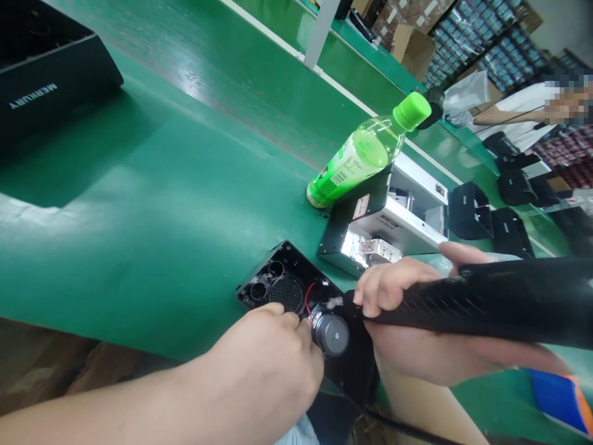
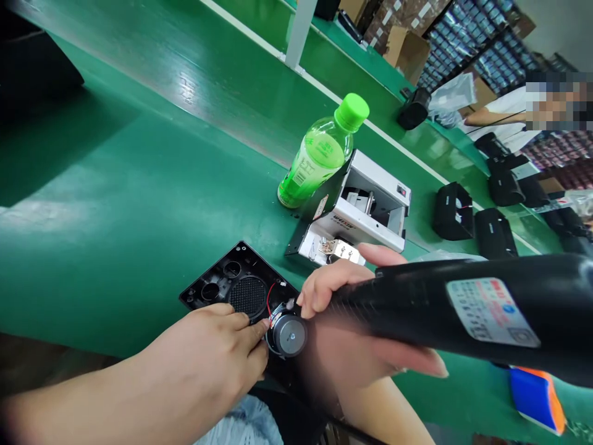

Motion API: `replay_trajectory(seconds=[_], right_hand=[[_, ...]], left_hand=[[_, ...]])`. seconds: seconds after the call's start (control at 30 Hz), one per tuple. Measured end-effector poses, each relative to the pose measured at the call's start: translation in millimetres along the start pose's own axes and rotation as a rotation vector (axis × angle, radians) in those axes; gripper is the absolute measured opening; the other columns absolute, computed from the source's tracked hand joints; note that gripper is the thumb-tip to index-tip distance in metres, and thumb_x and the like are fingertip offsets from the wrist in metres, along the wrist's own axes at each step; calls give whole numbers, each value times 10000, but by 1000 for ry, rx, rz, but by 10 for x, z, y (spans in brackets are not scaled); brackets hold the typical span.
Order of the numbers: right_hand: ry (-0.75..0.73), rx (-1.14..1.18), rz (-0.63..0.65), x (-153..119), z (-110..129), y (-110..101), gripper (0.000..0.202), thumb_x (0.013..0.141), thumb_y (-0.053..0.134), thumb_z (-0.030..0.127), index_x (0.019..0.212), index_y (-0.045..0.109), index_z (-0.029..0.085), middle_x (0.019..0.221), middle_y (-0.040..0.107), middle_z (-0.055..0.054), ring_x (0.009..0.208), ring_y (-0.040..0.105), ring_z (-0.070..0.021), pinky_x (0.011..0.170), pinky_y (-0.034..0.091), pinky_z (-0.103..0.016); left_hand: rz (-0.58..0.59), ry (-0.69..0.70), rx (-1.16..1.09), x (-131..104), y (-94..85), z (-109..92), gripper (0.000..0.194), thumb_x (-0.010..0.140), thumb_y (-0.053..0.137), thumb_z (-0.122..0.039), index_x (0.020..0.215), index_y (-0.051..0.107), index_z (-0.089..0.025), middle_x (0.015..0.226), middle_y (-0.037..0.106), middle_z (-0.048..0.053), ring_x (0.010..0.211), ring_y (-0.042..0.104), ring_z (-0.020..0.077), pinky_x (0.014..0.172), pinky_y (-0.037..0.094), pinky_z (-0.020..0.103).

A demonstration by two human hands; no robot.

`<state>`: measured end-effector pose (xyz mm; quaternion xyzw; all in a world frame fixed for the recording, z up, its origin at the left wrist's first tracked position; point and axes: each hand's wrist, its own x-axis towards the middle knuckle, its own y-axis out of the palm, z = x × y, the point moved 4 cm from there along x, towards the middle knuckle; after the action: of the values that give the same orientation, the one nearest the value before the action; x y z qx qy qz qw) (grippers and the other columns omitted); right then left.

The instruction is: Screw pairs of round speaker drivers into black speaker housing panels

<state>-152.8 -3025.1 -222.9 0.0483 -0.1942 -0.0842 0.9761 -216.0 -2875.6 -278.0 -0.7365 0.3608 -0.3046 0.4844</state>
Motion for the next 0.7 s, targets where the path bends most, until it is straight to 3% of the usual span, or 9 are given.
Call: replay_trajectory(seconds=[0.1,0.23,0.37,0.5,0.63,0.7], right_hand=[[-86,60,34,-28,-35,1,665,955,535,839,1209,755,265,575,678,29,354,540,-186,349,503,-340],[-71,83,64,-50,-121,3,632,933,607,820,1232,753,283,597,688,30,379,564,-182,371,522,-328],[-167,112,252,6,-131,10,775,972,400,881,1284,740,259,612,682,23,386,581,-173,362,538,-323],[-193,94,394,30,-166,-16,794,966,380,892,1376,698,291,670,707,32,434,630,-169,399,578,-327],[-169,66,314,-78,-194,-33,751,945,438,900,1352,696,324,691,712,46,459,636,-163,434,575,-320],[-135,41,266,-144,-151,-11,662,984,491,830,1370,677,325,730,723,38,516,662,-169,508,612,-343]], left_hand=[[15,4,-1,2,-19,-2,100,851,745,-157,829,666,-215,848,772,47,627,634,229,573,472,386],[17,0,-2,8,-27,-3,117,862,732,-138,825,654,-218,812,753,29,622,627,225,568,440,391],[4,7,5,13,-35,-2,149,858,751,-141,790,642,-216,771,730,22,597,608,216,551,411,386],[-28,13,6,9,-28,10,145,874,756,-154,806,646,-218,772,725,10,599,610,217,553,412,388],[-64,20,32,-11,57,14,168,888,760,-166,790,631,-212,761,726,14,602,609,200,552,394,375],[-90,22,46,-34,119,19,188,891,765,-187,775,619,-209,757,722,18,604,611,195,544,373,373]])
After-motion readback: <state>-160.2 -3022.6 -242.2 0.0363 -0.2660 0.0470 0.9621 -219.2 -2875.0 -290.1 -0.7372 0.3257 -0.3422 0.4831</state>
